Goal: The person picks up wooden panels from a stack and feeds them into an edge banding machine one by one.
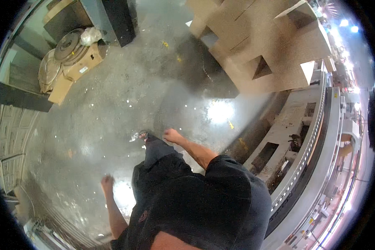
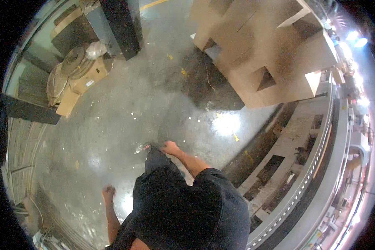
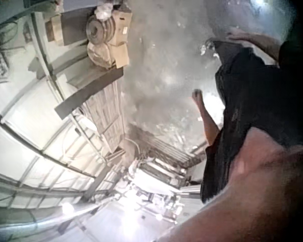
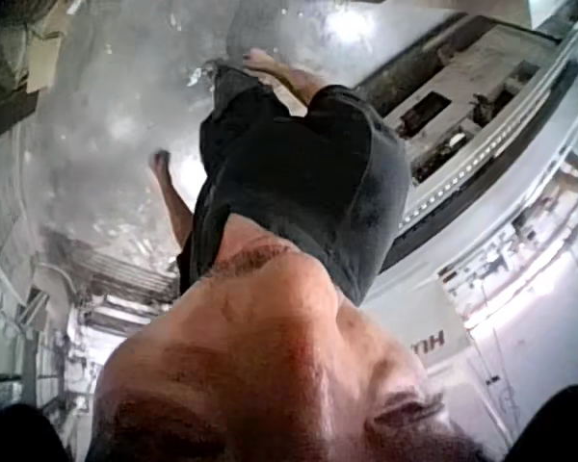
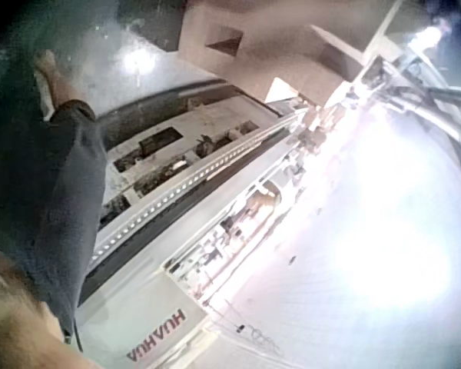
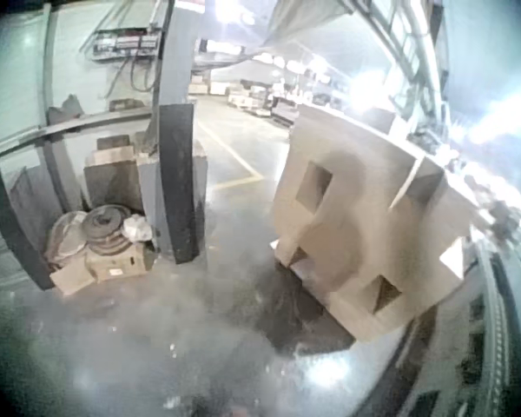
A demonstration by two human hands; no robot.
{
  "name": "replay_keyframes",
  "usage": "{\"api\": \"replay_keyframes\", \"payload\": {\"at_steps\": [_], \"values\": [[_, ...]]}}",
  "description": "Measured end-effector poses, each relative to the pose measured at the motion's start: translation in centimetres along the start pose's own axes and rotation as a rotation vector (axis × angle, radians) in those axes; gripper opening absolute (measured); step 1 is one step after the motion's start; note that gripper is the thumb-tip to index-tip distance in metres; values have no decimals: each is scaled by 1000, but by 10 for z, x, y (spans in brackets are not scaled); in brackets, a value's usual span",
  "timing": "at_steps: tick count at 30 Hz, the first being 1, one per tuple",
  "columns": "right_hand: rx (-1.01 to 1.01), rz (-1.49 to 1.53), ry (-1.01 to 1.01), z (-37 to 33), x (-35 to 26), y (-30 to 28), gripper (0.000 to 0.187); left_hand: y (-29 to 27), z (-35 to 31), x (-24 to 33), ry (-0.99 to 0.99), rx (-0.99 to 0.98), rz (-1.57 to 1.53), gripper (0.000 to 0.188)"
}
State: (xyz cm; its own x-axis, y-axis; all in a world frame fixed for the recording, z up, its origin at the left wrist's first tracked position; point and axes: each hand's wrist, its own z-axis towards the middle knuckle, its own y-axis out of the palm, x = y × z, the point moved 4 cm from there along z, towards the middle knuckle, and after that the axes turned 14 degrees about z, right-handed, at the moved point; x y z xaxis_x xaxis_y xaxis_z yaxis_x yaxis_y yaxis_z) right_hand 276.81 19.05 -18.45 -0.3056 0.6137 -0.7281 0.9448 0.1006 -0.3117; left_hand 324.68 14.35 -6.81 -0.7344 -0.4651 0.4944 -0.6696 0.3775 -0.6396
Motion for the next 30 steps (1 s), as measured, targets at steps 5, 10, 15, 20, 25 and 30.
{"api": "replay_keyframes", "payload": {"at_steps": [5,10,15,20,25,30], "values": [[161,206,-221,49,-121,24,34,-23,-17,-176,363,-428,1203,23],[366,63,-135,41,-148,57,30,-61,36,-207,137,-334,206,19],[317,2,36,-6,-105,144,28,-120,125,-182,-89,-271,-333,17],[220,-72,145,-51,-68,223,38,-160,175,-118,92,-11,-394,11],[81,-67,362,-96,-53,277,53,-88,199,-161,300,-254,559,28],[65,-61,463,-134,34,348,75,-14,146,-203,445,-525,625,48]]}}
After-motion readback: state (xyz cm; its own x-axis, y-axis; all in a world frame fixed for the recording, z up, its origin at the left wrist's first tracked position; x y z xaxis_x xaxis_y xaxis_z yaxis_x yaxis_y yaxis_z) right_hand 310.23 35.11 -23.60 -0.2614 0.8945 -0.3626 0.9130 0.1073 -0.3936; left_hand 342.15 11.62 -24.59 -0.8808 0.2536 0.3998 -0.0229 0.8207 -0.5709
